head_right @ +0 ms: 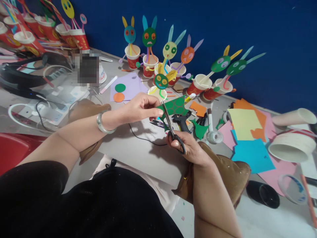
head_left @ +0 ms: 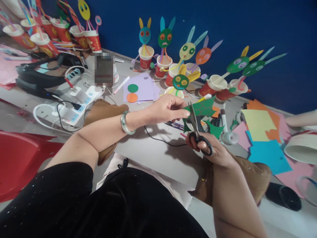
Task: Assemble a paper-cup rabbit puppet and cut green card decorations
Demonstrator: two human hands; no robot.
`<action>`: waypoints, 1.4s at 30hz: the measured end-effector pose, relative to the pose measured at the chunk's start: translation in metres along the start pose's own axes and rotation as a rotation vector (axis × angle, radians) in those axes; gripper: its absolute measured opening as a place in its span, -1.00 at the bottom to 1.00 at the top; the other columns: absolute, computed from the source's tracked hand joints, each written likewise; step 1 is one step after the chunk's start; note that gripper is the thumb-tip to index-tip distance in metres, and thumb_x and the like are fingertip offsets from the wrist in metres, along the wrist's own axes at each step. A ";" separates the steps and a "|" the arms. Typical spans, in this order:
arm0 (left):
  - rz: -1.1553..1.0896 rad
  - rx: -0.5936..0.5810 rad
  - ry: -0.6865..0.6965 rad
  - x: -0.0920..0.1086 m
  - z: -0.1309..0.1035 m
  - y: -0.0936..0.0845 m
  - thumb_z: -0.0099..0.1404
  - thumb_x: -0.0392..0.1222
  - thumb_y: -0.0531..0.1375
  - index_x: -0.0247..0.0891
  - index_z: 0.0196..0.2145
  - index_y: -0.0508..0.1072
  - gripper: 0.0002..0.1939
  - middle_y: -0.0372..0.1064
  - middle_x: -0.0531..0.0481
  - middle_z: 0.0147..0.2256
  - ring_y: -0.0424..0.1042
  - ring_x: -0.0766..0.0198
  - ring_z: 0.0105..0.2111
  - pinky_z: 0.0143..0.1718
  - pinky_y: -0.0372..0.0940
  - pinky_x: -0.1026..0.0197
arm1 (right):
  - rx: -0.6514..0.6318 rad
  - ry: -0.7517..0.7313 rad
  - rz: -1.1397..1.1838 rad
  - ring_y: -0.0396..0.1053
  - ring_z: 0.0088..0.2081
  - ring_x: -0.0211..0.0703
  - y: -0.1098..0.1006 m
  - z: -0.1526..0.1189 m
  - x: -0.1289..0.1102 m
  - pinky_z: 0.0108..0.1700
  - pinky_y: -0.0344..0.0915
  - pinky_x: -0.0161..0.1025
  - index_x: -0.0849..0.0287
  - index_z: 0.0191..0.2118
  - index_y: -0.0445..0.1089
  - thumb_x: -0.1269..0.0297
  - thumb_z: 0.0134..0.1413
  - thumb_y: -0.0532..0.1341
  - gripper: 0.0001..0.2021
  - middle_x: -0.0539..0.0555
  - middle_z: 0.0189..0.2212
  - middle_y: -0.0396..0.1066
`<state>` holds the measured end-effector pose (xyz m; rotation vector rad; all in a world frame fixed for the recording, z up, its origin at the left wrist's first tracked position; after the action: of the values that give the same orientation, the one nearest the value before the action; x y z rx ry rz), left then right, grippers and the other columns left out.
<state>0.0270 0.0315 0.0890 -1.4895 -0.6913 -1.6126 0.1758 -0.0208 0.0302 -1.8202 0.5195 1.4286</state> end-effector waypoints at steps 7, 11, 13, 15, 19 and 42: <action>-0.023 -0.006 -0.018 -0.006 0.000 0.001 0.41 -0.22 0.29 -0.24 -0.52 0.30 -0.64 0.32 0.12 -0.54 0.28 0.45 -0.50 -0.41 0.20 0.28 | 0.005 0.048 -0.030 0.08 -0.47 -0.22 -0.001 0.001 -0.003 -0.37 0.00 -0.16 0.12 -0.48 0.32 -0.57 0.16 0.24 -0.26 -0.03 -0.55 0.22; -0.021 -0.022 -0.005 -0.006 0.000 0.002 0.41 -0.23 0.28 -0.24 -0.52 0.29 -0.64 0.30 0.12 -0.54 0.26 0.45 -0.50 -0.42 0.17 0.27 | 0.018 0.071 -0.033 0.07 -0.46 -0.22 -0.002 0.001 -0.001 -0.36 0.01 -0.16 0.13 -0.49 0.32 -0.58 0.14 0.26 -0.24 -0.03 -0.55 0.22; -0.006 -0.010 0.003 -0.005 0.000 0.001 0.41 -0.23 0.28 -0.24 -0.53 0.25 -0.62 0.26 0.14 -0.54 0.23 0.45 -0.50 -0.41 0.15 0.26 | 0.036 0.081 -0.035 0.07 -0.46 -0.22 -0.005 0.001 0.000 -0.36 0.01 -0.17 0.13 -0.49 0.31 -0.60 0.11 0.27 -0.24 -0.02 -0.55 0.22; 0.010 0.001 0.004 -0.004 0.000 0.000 0.40 -0.24 0.27 -0.23 -0.54 0.23 -0.61 0.24 0.14 -0.54 0.21 0.46 -0.49 -0.40 0.14 0.26 | 0.063 0.077 -0.035 0.07 -0.47 -0.23 -0.009 0.000 0.001 -0.38 0.00 -0.17 0.13 -0.50 0.30 -0.59 0.10 0.29 -0.24 -0.02 -0.55 0.23; 0.045 0.012 -0.013 -0.004 0.001 -0.003 0.36 -0.26 0.24 -0.23 -0.53 0.26 -0.67 0.22 0.15 -0.56 0.18 0.45 -0.50 -0.40 0.12 0.26 | 0.062 0.024 0.104 0.08 -0.52 -0.23 -0.014 -0.005 0.000 -0.44 -0.03 -0.17 0.11 -0.56 0.25 -0.47 0.12 0.36 -0.29 -0.01 -0.60 0.21; 0.476 -0.351 -0.088 -0.044 -0.009 0.047 0.27 -0.22 0.29 -0.27 -0.49 0.45 -0.81 0.43 0.03 -0.42 0.32 0.33 -0.39 -0.27 0.19 0.22 | 0.499 0.079 0.031 0.33 -0.39 -0.15 -0.025 0.009 0.008 -0.29 0.33 -0.16 0.07 -0.50 0.53 -0.07 -0.13 0.63 -0.60 0.03 -0.49 0.47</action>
<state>0.0604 0.0090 0.0384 -1.8175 -0.0769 -1.3445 0.1906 0.0027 0.0293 -1.4717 0.8627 1.1214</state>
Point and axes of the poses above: each hand's wrist, its own z-axis towards the middle knuckle, its own y-axis out of the palm, x = y × z, the point moved 10 cm from there along z, towards the middle knuckle
